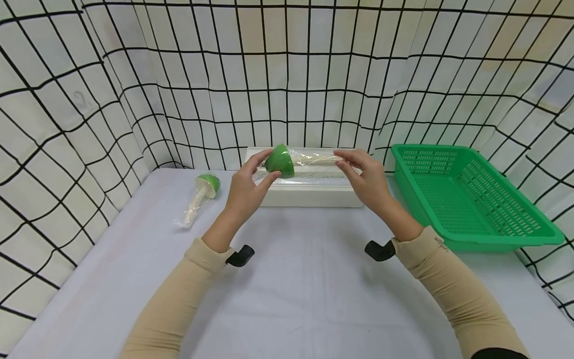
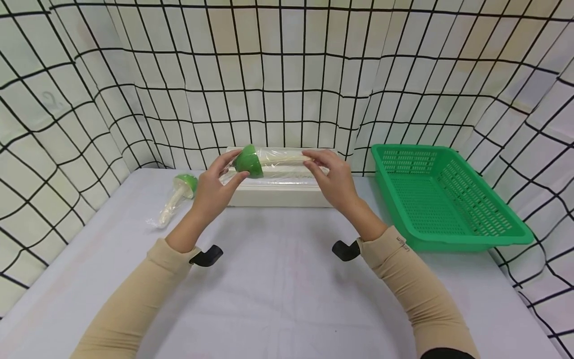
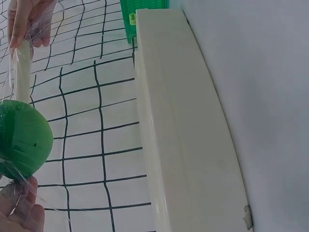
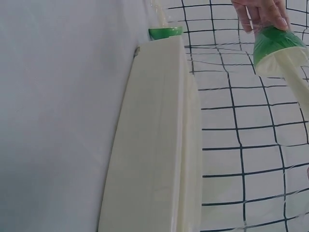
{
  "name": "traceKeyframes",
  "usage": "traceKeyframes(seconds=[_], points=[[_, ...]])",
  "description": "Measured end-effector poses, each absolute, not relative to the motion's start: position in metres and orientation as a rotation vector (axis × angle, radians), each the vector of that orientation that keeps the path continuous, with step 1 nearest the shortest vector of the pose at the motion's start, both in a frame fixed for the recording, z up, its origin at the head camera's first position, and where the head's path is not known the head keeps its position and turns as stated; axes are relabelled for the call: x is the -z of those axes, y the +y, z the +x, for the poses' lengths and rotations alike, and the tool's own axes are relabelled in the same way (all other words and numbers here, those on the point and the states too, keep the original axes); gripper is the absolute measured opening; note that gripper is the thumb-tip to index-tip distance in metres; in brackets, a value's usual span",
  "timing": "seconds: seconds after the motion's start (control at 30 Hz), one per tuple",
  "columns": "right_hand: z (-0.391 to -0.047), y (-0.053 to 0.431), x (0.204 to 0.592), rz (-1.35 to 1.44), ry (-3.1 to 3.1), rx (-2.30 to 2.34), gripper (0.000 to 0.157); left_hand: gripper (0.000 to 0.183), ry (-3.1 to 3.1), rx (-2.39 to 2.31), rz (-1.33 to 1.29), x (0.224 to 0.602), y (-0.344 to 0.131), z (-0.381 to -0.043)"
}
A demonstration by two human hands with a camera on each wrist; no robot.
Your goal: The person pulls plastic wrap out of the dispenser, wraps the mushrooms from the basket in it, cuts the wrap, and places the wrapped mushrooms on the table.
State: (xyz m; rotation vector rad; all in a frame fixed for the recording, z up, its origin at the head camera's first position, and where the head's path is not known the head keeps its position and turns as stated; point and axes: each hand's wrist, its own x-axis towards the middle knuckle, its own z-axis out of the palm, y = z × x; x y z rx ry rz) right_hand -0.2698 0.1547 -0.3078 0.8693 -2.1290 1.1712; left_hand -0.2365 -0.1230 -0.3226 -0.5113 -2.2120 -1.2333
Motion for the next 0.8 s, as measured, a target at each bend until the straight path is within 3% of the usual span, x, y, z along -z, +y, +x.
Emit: traceKeyframes(seconds=[0.8], points=[[-0.262, 0.156, 0.295, 0.906, -2.091, -1.146, 0.024, 0.053, -2.168, 1.22, -0.544, 0.313, -0.122, -0.227]])
